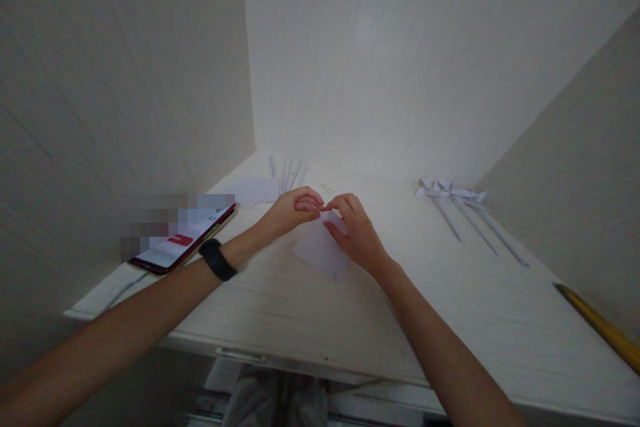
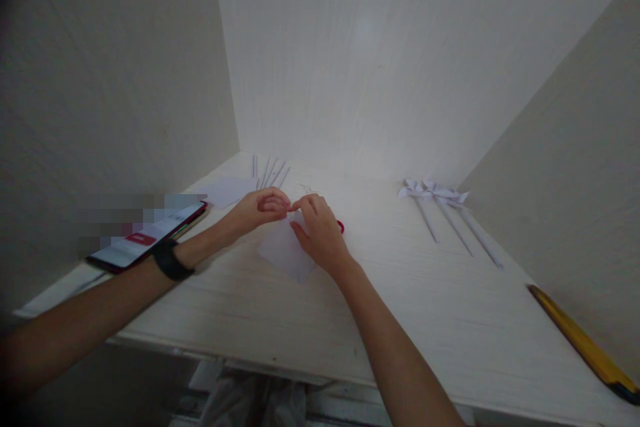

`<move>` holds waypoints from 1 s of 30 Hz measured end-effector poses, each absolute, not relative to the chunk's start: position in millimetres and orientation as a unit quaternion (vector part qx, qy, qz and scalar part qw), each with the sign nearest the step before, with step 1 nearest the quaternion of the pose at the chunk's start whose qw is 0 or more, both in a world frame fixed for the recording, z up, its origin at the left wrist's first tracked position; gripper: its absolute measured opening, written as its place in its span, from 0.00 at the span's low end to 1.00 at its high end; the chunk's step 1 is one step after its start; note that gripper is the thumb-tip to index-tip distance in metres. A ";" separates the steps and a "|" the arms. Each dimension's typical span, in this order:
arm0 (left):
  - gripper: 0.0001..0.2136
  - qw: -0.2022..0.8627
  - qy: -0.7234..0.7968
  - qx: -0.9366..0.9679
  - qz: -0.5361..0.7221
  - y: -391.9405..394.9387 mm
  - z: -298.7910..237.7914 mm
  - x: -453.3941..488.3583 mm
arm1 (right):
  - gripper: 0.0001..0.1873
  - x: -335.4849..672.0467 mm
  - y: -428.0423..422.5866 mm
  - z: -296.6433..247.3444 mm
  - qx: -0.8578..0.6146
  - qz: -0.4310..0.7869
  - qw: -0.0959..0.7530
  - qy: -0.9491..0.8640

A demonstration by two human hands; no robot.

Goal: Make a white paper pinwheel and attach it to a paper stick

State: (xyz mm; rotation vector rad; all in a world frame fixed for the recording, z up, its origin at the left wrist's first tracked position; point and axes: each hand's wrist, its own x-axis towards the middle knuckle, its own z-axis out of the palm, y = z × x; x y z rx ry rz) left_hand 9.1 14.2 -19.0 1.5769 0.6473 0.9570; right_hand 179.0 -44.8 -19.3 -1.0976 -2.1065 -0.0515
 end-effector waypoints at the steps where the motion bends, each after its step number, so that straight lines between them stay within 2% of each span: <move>1: 0.11 0.555 0.278 0.672 0.405 13.7 -18.8 9.1 | 0.12 179.1 -44.7 -19.1 -0.431 -0.025 0.367 -0.824; 7: 0.11 0.560 0.294 0.667 0.394 10.4 -16.3 11.6 | 0.09 177.9 -46.9 -19.7 -0.453 -0.042 0.334 -0.826; 14: 0.13 0.585 0.276 0.660 0.383 14.9 -23.0 13.4 | 0.06 175.8 -46.8 -21.7 -0.457 -0.047 0.333 -0.823; 30: 0.15 0.596 0.249 0.670 0.366 17.1 -25.1 13.2 | 0.05 177.8 -44.0 -17.8 -0.444 0.046 0.445 -0.776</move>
